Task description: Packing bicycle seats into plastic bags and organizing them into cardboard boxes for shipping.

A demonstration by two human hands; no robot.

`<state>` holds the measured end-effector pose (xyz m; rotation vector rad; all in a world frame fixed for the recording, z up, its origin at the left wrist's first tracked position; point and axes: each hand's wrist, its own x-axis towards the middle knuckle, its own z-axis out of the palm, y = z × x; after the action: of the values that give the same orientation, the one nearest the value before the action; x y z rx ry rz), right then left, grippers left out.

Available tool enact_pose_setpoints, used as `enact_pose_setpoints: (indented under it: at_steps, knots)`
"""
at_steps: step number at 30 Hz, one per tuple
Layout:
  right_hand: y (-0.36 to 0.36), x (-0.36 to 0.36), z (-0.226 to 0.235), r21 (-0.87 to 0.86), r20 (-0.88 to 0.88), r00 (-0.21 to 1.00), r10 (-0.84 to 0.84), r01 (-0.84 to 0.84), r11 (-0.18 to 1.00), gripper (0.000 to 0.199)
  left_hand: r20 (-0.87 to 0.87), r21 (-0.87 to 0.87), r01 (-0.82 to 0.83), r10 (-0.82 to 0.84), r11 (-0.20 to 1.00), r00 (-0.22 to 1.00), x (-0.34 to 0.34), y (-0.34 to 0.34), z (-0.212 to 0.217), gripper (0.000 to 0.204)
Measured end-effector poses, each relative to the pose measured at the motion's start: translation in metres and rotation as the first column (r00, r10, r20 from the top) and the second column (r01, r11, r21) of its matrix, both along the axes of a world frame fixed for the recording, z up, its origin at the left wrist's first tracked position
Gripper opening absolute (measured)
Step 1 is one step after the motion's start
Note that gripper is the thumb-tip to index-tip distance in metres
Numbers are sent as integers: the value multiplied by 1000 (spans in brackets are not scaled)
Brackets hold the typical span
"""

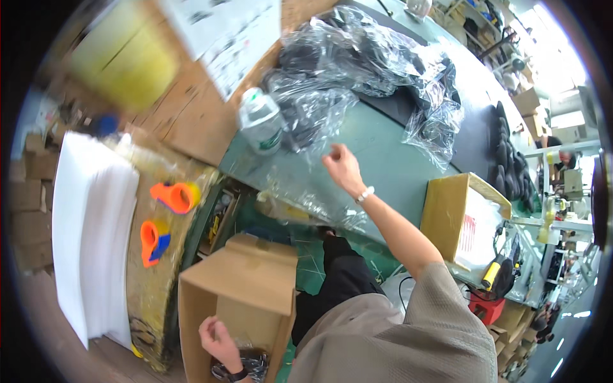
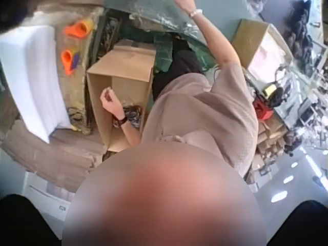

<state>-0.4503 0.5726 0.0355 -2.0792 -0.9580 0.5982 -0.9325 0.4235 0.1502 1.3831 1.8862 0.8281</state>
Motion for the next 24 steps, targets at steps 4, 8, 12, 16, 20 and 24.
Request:
enact_pose_setpoints:
  at_steps: [4, 8, 12, 16, 20, 24]
  knots:
    - [26, 141, -88, -61, 260, 935, -240, 264, 963, 50, -200, 45, 607, -588, 794, 784, 223, 112, 27, 50]
    - [21, 283, -84, 204, 645, 637, -422, 389, 898, 55, -548, 41, 895, -739, 445, 392, 399, 233, -14, 76]
    - [-21, 433, -62, -99, 645, 605, -466, 671, 735, 79, -768, -102, 892, -605, 441, 211, 498, 349, -80, 79]
    - [-47, 498, -53, -491, 323, 855, -406, 518, 700, 108, -589, -610, 711, -801, 350, -110, 521, 392, -126, 84]
    - [-68, 500, -69, -586, 150, 901, -407, 413, 698, 108, -743, -566, 662, -652, 491, -151, 556, 334, -149, 87]
    - [-40, 384, -52, -588, 94, 835, -543, 486, 647, 97, -737, -468, 668, -672, 578, 65, 565, 281, -159, 90]
